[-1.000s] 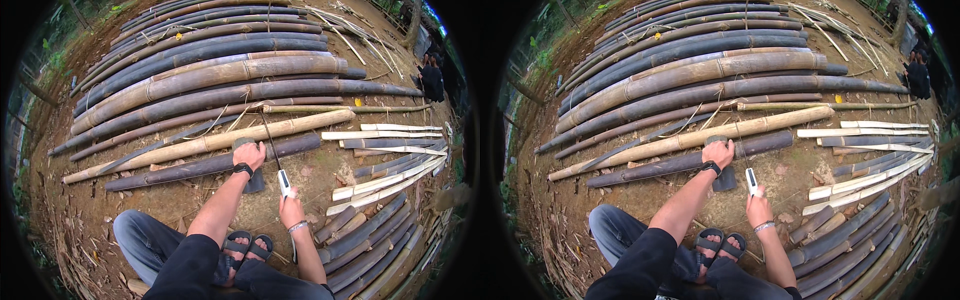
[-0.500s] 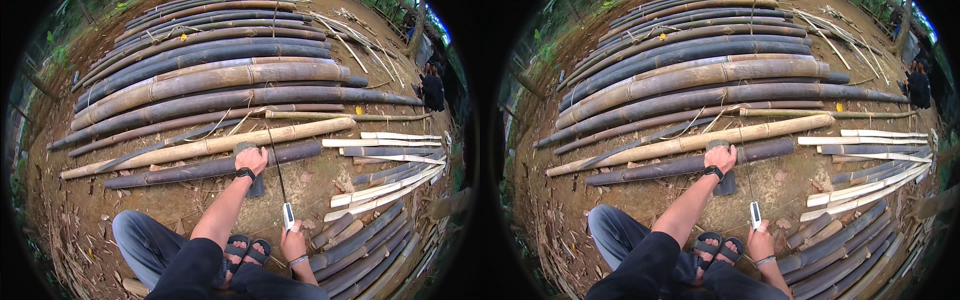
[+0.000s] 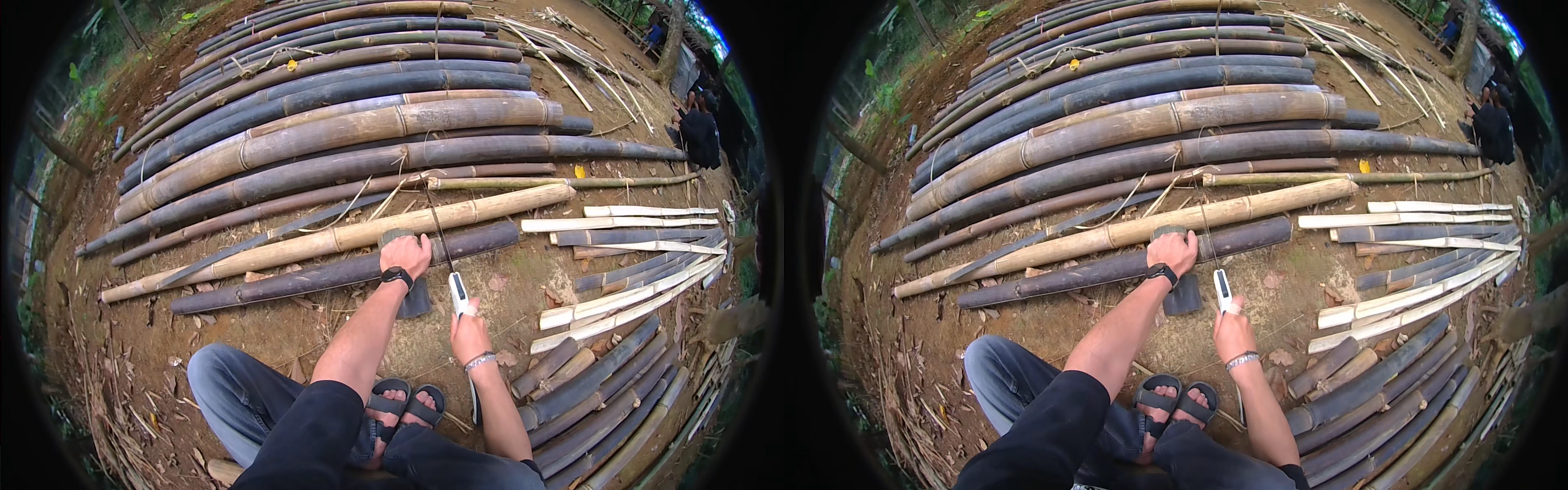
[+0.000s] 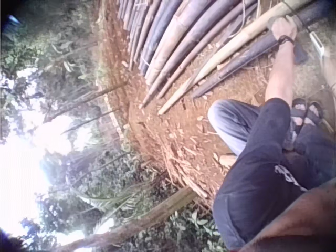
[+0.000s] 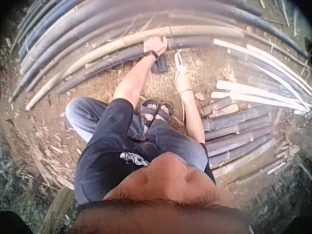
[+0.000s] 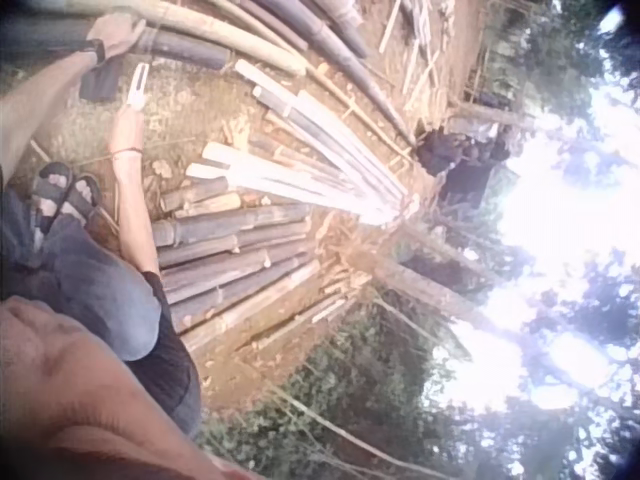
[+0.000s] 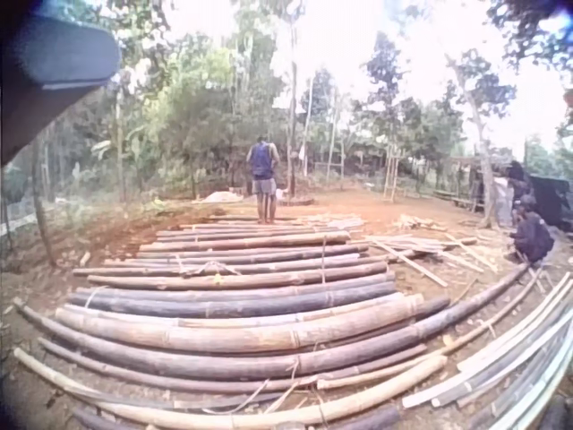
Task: The person saws through a bamboo pole using a hand saw, then lifts the sectioned pole.
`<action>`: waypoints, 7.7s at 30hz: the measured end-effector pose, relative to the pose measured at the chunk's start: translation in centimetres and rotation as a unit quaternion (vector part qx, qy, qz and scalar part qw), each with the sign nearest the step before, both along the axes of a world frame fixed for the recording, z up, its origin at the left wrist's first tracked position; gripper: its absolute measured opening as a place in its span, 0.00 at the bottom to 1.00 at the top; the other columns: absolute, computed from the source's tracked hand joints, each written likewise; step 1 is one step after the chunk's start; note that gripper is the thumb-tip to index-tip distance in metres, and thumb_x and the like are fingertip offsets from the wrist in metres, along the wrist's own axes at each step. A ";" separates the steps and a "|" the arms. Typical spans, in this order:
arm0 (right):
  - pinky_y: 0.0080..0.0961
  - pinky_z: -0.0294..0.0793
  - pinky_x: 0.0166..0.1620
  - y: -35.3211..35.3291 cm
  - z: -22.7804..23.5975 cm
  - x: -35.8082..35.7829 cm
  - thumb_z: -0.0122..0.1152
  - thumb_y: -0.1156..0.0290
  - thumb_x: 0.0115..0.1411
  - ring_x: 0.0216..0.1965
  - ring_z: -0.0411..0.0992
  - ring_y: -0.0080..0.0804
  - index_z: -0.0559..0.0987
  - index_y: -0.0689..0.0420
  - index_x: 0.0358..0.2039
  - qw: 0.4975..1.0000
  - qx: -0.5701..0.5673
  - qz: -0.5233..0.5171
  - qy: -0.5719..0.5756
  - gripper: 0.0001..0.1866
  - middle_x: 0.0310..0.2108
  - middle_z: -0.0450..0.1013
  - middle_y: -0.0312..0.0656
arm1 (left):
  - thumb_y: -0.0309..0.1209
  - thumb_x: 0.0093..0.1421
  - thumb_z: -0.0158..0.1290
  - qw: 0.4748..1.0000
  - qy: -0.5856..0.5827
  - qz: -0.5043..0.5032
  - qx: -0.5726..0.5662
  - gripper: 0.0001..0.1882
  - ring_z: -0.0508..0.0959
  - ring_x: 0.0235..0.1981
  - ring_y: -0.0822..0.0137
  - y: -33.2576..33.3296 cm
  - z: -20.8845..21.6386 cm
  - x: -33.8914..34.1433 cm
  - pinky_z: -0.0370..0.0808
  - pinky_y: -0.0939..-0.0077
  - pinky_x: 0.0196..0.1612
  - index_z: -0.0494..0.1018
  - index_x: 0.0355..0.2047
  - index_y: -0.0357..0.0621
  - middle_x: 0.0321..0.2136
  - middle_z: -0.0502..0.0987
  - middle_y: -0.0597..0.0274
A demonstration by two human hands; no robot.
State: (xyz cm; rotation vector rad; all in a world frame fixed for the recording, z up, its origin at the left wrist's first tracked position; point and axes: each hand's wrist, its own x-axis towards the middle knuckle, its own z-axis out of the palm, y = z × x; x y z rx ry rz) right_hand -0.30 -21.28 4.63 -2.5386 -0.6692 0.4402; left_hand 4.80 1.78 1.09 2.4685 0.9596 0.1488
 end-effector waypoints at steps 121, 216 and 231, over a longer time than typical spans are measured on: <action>0.55 0.75 0.27 -5.7 2.0 -5.2 0.51 0.65 0.67 0.26 0.75 0.65 0.59 0.69 0.49 0.997 -0.075 0.011 0.010 0.21 0.21 0.73 0.64 | 0.46 0.62 0.40 1.000 0.007 0.012 0.001 0.29 0.81 0.32 0.42 0.1 -0.1 0.1 0.77 0.53 0.43 0.81 0.23 0.35 0.27 0.80 0.37; 0.56 0.75 0.28 -3.9 2.1 -3.7 0.52 0.67 0.66 0.26 0.75 0.64 0.59 0.67 0.48 0.999 -0.031 -0.007 0.028 0.20 0.22 0.74 0.63 | 0.47 0.64 0.41 1.000 0.012 -0.008 0.023 0.29 0.81 0.32 0.40 -0.2 -0.2 0.1 0.77 0.51 0.44 0.81 0.23 0.35 0.26 0.79 0.36; 0.56 0.75 0.27 -3.3 0.9 -4.1 0.56 0.64 0.65 0.26 0.75 0.65 0.60 0.64 0.48 0.998 -0.044 -0.010 0.043 0.21 0.21 0.74 0.63 | 0.49 0.63 0.40 1.000 0.025 -0.002 0.017 0.31 0.81 0.33 0.39 1.6 0.1 0.4 0.76 0.51 0.44 0.81 0.24 0.33 0.28 0.80 0.36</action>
